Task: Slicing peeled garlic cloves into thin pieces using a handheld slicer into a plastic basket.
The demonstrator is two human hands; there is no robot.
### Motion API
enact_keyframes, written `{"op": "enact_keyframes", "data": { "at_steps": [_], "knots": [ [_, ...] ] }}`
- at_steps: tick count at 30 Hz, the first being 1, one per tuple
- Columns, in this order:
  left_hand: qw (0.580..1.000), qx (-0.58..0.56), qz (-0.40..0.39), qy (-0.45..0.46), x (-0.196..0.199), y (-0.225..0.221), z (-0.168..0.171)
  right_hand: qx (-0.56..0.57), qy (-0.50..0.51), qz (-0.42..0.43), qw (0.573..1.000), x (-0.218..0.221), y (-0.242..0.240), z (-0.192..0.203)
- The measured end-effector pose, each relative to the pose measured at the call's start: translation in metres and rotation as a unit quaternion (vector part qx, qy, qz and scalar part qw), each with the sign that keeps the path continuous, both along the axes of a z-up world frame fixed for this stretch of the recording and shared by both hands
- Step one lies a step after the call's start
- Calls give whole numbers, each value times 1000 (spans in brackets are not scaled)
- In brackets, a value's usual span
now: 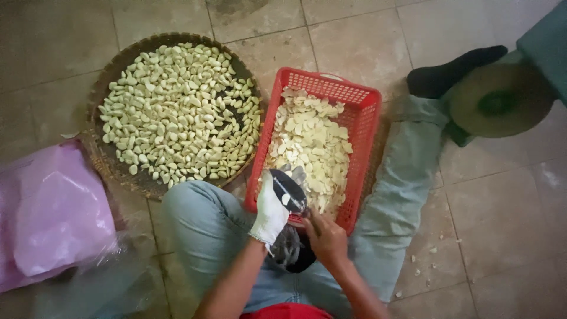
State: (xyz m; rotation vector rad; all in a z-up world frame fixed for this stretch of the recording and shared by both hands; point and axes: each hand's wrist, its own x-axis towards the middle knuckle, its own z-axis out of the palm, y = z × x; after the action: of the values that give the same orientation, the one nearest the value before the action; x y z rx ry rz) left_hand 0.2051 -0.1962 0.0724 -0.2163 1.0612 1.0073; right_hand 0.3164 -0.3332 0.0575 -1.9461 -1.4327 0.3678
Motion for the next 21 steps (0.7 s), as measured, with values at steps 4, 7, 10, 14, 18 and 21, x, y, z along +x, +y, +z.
{"op": "enact_keyframes", "data": {
  "at_steps": [4,7,10,14,18,21],
  "knots": [
    [995,40,-94,-24,9,-12,29,51,-64,-26,996,16,25,-3],
    [992,43,-116,-24,13,-11,7,31,-30,-28,999,19,34,0],
    [995,11,-87,45,19,1,31,25,-3,-16,1000,6,16,5],
    [994,-8,-105,29,21,10,32,65,-86,-15,994,16,7,-30],
    [991,21,-130,-37,14,-8,-49,49,-35,-37,997,27,41,9],
    [990,38,-126,-56,17,7,17,37,-2,-31,999,21,33,5]
  ]
}}
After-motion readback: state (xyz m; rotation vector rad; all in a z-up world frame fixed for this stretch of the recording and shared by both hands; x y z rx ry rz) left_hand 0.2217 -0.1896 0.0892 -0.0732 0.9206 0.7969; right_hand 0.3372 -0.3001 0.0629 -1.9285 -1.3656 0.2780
